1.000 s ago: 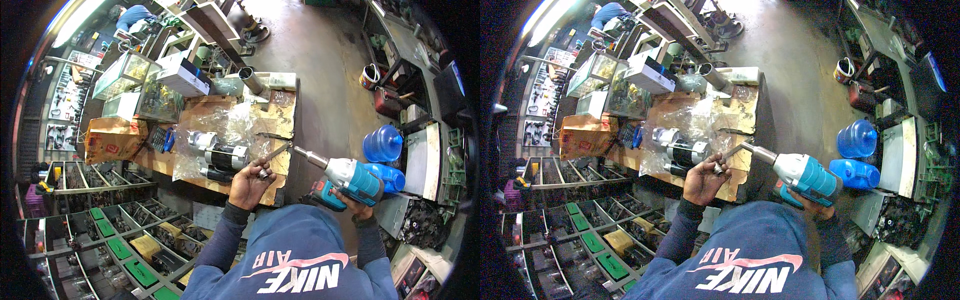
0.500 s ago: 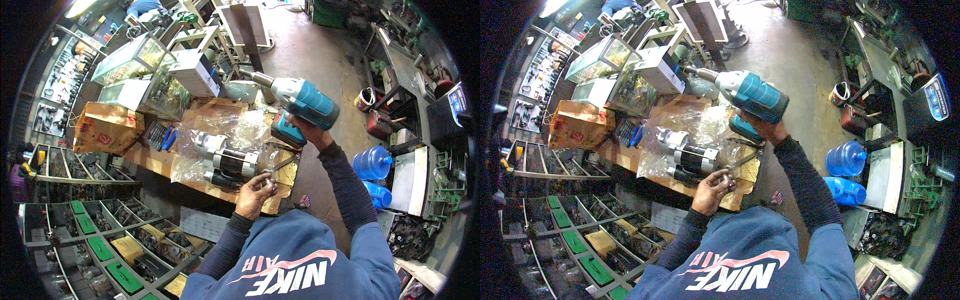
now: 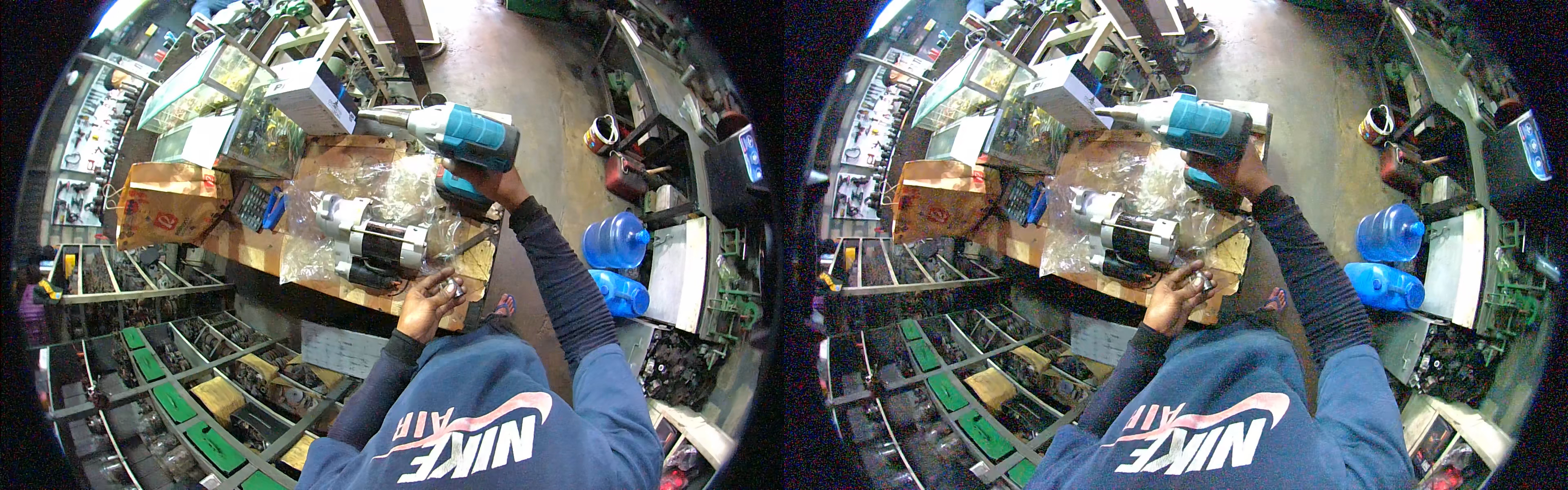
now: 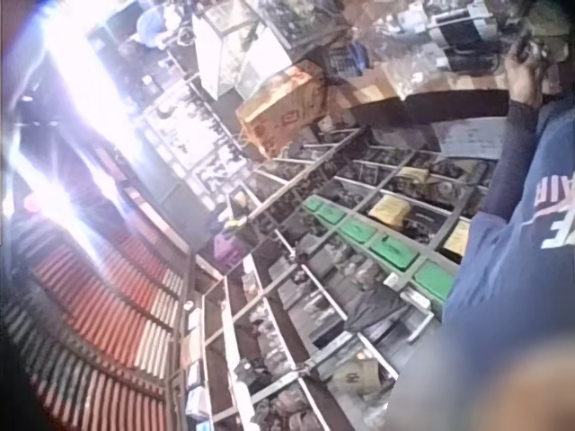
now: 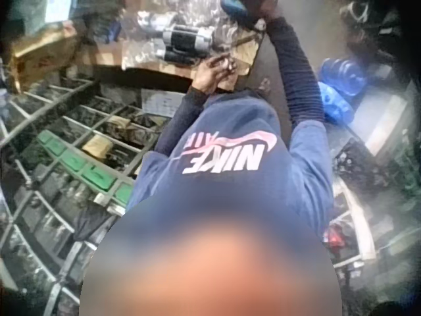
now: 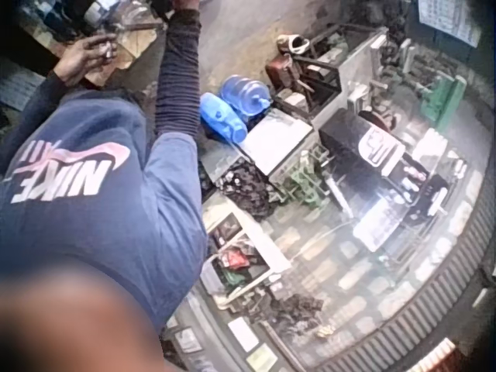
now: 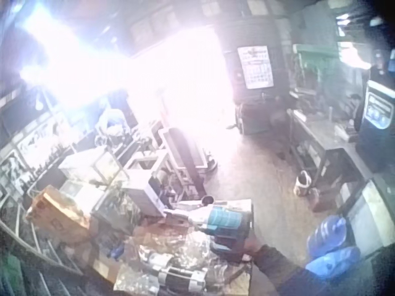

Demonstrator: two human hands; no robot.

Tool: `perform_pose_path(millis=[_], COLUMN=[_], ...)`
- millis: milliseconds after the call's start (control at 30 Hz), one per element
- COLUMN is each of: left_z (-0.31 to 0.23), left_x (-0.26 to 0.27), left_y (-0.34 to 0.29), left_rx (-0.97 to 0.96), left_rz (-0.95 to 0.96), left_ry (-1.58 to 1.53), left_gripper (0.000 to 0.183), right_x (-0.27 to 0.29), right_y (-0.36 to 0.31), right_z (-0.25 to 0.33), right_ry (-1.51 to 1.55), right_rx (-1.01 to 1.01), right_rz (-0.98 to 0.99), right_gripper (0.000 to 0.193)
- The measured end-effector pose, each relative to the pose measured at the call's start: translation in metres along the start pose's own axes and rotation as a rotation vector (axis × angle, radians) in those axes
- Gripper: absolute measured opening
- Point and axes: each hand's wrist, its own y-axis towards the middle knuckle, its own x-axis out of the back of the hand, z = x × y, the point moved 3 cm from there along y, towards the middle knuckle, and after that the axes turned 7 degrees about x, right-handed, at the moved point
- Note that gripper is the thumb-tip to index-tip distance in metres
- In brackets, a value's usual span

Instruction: The person uses a cordless impact wrench to tighten bolts on a cylindrical motor component. They repeatedly attach and detach the socket, reposition the motor, and tighten fasteners on different sides of the housing.

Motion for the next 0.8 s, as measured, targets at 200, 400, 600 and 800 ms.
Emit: perform_pose_path(millis=[200, 400, 600, 800], left_z=[0.004, -0.005, -0.013, 0.000], left_x=[0.010, 0.008, 0.002, -0.007], left_y=[0.016, 0.024, 0.021, 0.015], left_rx=[0.062, 0.012, -0.001, 0.061], left_rz=[-0.098, -0.023, 0.025, -0.044], left_ry=[0.102, 0.067, -0.063, 0.156], left_gripper=[0.047, 0.049, 0.041, 0.041], right_x=[0.008, 0.016, 0.010, -0.037], right_y=[-0.020, -0.024, -0.126, -0.196], right_z=[0.029, 0.041, 0.041, 0.040], right_ry=[-0.136, -0.414, -0.137, -0.186], right_rx=[0.138, 0.262, -0.318, -0.279], right_rz=[-0.065, -0.175, -0.174, 0.299], right_gripper=[0.046, 0.052, 0.051, 0.054])
